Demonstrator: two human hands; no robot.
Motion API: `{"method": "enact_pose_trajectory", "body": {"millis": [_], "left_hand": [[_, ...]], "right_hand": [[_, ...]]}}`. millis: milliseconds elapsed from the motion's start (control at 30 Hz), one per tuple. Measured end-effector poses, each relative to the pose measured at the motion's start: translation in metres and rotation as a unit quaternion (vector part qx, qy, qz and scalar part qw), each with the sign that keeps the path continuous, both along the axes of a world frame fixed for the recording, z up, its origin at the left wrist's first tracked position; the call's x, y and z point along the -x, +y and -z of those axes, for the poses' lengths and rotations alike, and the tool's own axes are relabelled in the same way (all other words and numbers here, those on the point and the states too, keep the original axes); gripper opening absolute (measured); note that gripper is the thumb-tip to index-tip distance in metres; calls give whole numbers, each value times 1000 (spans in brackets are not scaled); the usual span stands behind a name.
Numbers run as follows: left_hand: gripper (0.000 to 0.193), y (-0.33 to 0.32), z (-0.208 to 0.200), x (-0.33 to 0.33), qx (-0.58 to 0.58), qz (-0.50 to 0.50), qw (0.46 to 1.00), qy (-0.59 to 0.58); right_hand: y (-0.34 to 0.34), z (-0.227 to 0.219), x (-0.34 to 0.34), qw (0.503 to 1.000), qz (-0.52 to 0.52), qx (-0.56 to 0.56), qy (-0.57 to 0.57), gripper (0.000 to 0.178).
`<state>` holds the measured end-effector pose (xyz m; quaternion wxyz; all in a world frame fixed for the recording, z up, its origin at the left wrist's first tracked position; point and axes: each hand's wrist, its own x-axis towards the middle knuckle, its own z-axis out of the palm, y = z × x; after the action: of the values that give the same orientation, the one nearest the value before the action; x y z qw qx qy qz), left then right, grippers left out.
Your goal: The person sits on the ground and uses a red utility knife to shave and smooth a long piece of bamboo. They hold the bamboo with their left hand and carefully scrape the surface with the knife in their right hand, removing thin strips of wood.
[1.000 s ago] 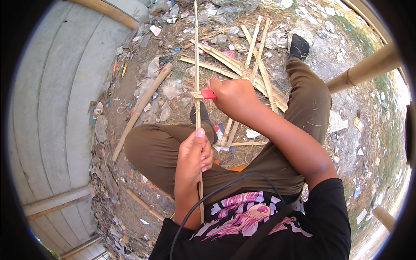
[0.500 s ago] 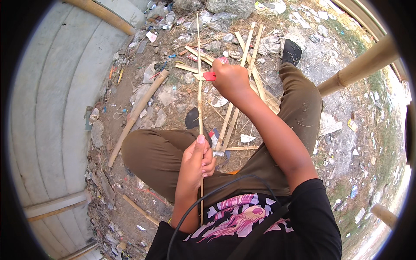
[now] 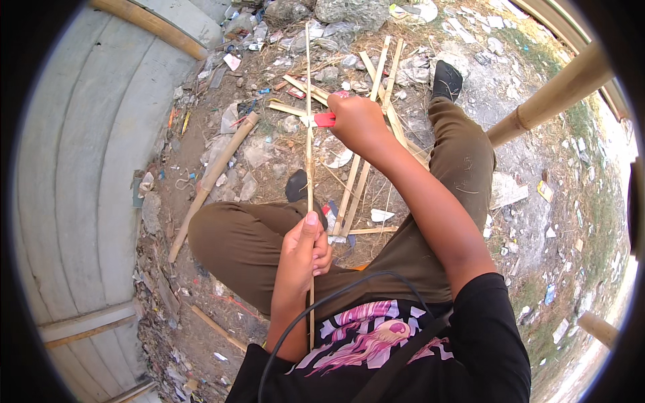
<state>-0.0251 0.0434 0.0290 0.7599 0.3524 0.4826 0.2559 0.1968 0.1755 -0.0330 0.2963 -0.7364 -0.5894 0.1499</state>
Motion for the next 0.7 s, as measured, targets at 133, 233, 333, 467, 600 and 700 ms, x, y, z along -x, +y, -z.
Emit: {"method": "enact_pose_trajectory", "body": {"millis": [133, 233, 333, 467, 600, 700], "left_hand": [[41, -34, 9, -3, 51, 74, 996, -6], [38, -34, 12, -4, 66, 85, 994, -19], [37, -36, 7, -5, 82, 83, 993, 15], [37, -80, -3, 46, 136, 105, 985, 22], [38, -88, -8, 70, 136, 24, 990, 0], [39, -58, -20, 52, 53, 18, 998, 17]], "right_hand": [[25, 10, -58, 979, 178, 45, 85, 21], [28, 18, -76, 949, 237, 46, 205, 23], [32, 38, -83, 953, 246, 16, 177, 24], [48, 44, -124, 845, 381, 49, 372, 27], [49, 53, -104, 941, 233, 11, 246, 29], [30, 39, -67, 954, 133, -44, 265, 26]]}}
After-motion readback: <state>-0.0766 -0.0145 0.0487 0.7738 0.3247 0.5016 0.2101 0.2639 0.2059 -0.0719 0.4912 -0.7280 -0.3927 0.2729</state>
